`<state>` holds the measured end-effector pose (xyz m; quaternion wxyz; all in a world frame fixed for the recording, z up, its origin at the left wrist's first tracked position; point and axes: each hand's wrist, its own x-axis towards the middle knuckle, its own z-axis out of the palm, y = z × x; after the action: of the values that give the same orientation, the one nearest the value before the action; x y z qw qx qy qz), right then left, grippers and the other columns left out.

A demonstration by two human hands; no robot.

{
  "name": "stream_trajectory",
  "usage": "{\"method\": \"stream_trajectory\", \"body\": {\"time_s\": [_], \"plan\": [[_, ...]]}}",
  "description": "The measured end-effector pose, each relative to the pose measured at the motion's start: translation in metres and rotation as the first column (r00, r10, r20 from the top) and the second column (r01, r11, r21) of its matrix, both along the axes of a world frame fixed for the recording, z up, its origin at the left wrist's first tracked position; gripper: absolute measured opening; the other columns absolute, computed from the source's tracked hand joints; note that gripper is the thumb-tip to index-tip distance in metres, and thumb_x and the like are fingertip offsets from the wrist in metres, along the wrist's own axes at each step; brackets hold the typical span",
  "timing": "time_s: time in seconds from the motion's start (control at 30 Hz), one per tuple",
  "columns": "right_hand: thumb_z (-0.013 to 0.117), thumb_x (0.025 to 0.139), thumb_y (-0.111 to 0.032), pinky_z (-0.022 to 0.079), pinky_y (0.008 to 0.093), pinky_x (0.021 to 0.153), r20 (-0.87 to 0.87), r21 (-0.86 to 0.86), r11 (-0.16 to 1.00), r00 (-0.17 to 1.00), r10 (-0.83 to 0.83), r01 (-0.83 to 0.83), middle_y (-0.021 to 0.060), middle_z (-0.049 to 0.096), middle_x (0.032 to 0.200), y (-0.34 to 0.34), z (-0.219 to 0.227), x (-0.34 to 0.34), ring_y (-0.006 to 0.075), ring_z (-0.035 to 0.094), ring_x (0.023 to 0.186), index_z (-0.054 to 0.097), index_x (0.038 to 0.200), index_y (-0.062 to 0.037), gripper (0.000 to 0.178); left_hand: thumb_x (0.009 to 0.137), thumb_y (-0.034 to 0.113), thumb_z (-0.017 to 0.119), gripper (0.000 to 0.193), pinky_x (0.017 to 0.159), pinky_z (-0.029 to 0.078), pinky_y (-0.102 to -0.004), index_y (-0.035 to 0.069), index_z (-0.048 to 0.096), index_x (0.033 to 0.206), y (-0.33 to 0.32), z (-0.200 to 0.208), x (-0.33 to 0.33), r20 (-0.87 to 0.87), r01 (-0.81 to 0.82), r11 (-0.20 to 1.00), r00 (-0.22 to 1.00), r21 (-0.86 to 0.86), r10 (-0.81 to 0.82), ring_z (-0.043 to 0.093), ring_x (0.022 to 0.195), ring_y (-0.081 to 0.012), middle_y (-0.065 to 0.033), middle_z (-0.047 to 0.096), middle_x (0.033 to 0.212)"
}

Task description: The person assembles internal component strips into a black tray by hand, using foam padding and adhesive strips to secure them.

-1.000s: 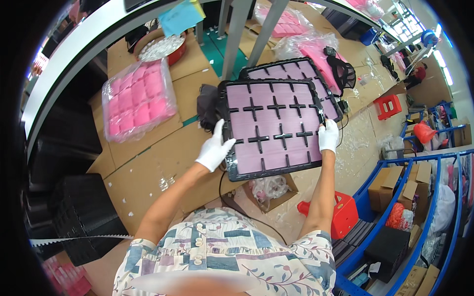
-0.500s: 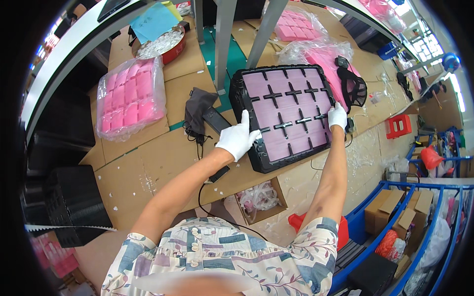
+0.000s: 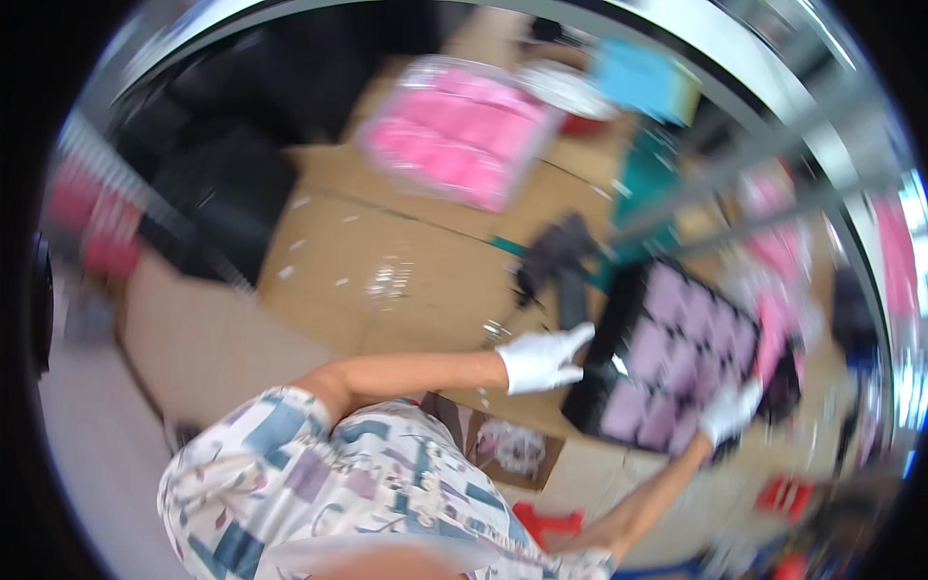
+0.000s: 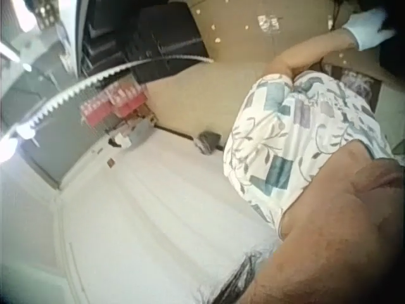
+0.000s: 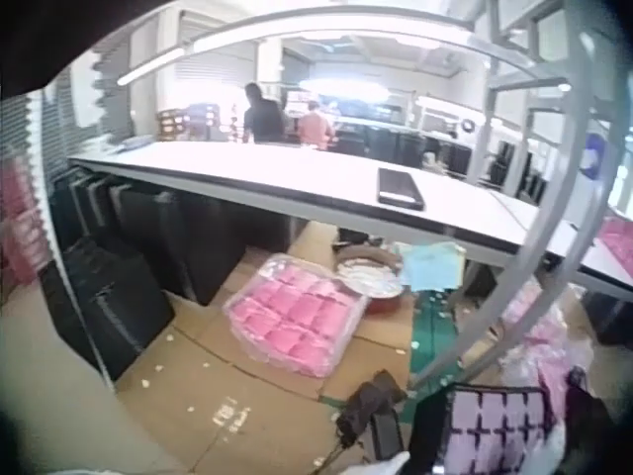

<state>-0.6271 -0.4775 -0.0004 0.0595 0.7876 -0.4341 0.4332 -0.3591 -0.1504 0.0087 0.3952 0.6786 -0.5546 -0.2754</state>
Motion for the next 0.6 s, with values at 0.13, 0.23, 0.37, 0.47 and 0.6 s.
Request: {"method": "stream_trajectory", "body": {"time_s": [0.13,0.23,0.37,0.47,0.6], "plan": [[0.054,0.093,-0.003,0.048,0.0307,0.091,0.192,0.397,0.725,0.823,0.534,-0.563,0.0142,0.066,0.111,0.138,0.053,0.127,0.0202,0.064,0.102,0.058,0.122,0.0046,0.030,0.091,0.026,0.061,0.058,0.069,0.052,-0.0344,0.005,0.038,0.140,0.106,-0.040,0.054,-0.495,-0.335,0.906,0.760,0.258,0.422,0.064,0.079,-0.0202,-0.0104,0.065,0.097],[0.058,0.087,0.001,0.049,0.0303,0.089,0.327,0.566,0.213,0.453,0.829,-0.797,0.0123,0.069,0.105,0.253,0.063,0.236,0.0193,0.065,0.099,0.065,0.112,0.0018,0.026,0.092,0.017,0.061,0.047,0.062,0.051,-0.0260,0.005,0.044,0.135,0.203,-0.055,0.112,-0.637,-0.772,0.584,0.323,0.251,0.700,0.062,0.074,-0.0140,-0.0068,0.064,0.093],[0.054,0.092,-0.015,0.049,0.0303,0.087,0.481,0.702,-0.315,0.098,0.871,-0.638,0.0116,0.069,0.105,0.362,0.004,0.343,0.0204,0.065,0.096,0.066,0.111,-0.0012,0.026,0.093,0.015,0.059,0.037,0.063,0.049,-0.0257,0.005,0.052,0.128,0.261,0.014,0.199,-0.738,-0.920,0.390,0.288,-0.036,0.610,0.062,0.073,-0.0126,-0.0057,0.064,0.090],[0.056,0.092,-0.012,0.050,0.0281,0.084,0.576,0.734,-0.518,0.000,0.817,-0.439,0.0100,0.070,0.099,0.456,-0.008,0.393,0.0164,0.066,0.095,0.064,0.113,0.0044,0.027,0.098,0.020,0.053,0.041,0.069,0.052,-0.0327,0.020,0.042,0.138,0.313,0.036,0.286,-0.957,-0.924,0.326,0.257,-0.201,0.136,0.064,0.078,-0.0187,-0.0076,0.066,0.096],[0.056,0.094,-0.013,0.050,0.0275,0.083,0.477,0.816,-0.513,-0.193,0.858,-0.267,0.0103,0.069,0.104,0.533,-0.017,0.433,0.0162,0.066,0.093,0.064,0.113,0.0033,0.026,0.098,0.025,0.054,0.026,0.066,0.052,-0.0356,0.023,0.049,0.123,0.405,0.055,0.327,-0.793,-0.885,-0.071,0.445,-0.459,-0.416,0.064,0.081,-0.0245,-0.0089,0.065,0.093]]}}
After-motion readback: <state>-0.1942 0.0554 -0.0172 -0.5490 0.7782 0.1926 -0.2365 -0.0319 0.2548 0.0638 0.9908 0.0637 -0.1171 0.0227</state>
